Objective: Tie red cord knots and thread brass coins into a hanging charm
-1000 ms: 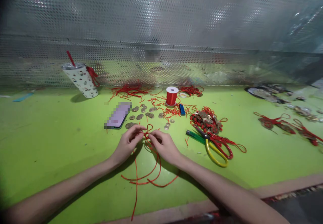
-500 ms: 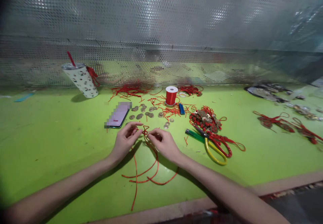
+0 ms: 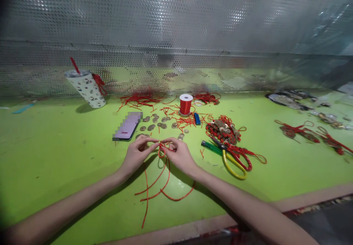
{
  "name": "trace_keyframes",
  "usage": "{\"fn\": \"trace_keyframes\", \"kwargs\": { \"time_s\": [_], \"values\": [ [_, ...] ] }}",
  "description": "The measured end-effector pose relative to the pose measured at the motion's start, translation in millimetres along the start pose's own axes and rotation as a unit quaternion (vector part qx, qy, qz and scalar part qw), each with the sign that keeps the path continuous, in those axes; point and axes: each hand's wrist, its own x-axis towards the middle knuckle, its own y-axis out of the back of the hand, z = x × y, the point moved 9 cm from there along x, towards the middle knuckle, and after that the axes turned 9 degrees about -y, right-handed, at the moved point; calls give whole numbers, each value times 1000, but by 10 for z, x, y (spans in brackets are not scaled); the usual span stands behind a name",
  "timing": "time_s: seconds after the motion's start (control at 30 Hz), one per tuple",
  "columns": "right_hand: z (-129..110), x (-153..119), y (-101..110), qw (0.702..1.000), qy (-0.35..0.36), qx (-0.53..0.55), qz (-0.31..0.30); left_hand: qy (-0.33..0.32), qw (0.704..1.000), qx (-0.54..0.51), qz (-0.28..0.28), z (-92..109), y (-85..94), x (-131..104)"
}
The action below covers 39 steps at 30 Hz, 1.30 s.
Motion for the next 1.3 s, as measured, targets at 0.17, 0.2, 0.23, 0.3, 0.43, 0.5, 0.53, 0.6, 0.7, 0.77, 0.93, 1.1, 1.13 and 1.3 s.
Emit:
{"fn": "trace_keyframes", "kwargs": {
  "time_s": [0.17, 0.2, 0.23, 0.3, 0.43, 0.5, 0.53, 0.6, 0.7, 0.77, 0.93, 1.1, 1.13, 1.3],
  "values": [
    [-4, 17, 1, 1000, 4, -1, -7, -3, 1000, 10, -23, -11, -36, 6],
    [-1, 22, 4, 1000, 2, 7, -8, -2, 1000, 10, -29, -11, -48, 5],
    [0, 26, 10, 1000, 1, 14, -6, 0, 999, 8, -34, -13, -60, 3],
    [-3, 28, 24, 1000, -2, 19, 3, 6, 999, 1, -40, -20, -76, -2],
    [-21, 13, 5, 1000, -4, 9, -1, -13, 999, 28, -14, 33, -18, -2],
    [-27, 7, 9, 1000, -2, 3, 2, -56, 996, 74, 5, 139, 28, -6],
    [-31, 5, 16, 1000, 1, 1, 6, -81, 992, 97, 9, 202, 37, -14],
    [-41, 6, 25, 1000, 6, -1, 10, -123, 985, 122, 6, 311, 24, -35],
    [-61, 7, 26, 1000, 9, -3, 7, -111, 990, 75, -44, 313, -89, -55],
    [-71, 5, 26, 1000, 7, 1, 4, -59, 995, 19, -80, 217, -176, -61],
    [-68, -1, 43, 999, -4, 40, 2, 13, 995, -17, -98, 40, -230, -58],
    [-81, -7, 36, 999, 3, 42, -4, 38, 994, -37, -91, -13, -212, -52],
    [-84, -8, 37, 999, 5, 38, -3, 42, 994, -44, -89, -15, -211, -52],
    [-103, -8, 51, 1000, 21, 9, 4, 57, 992, -81, -78, -24, -200, -48]
  ]
}}
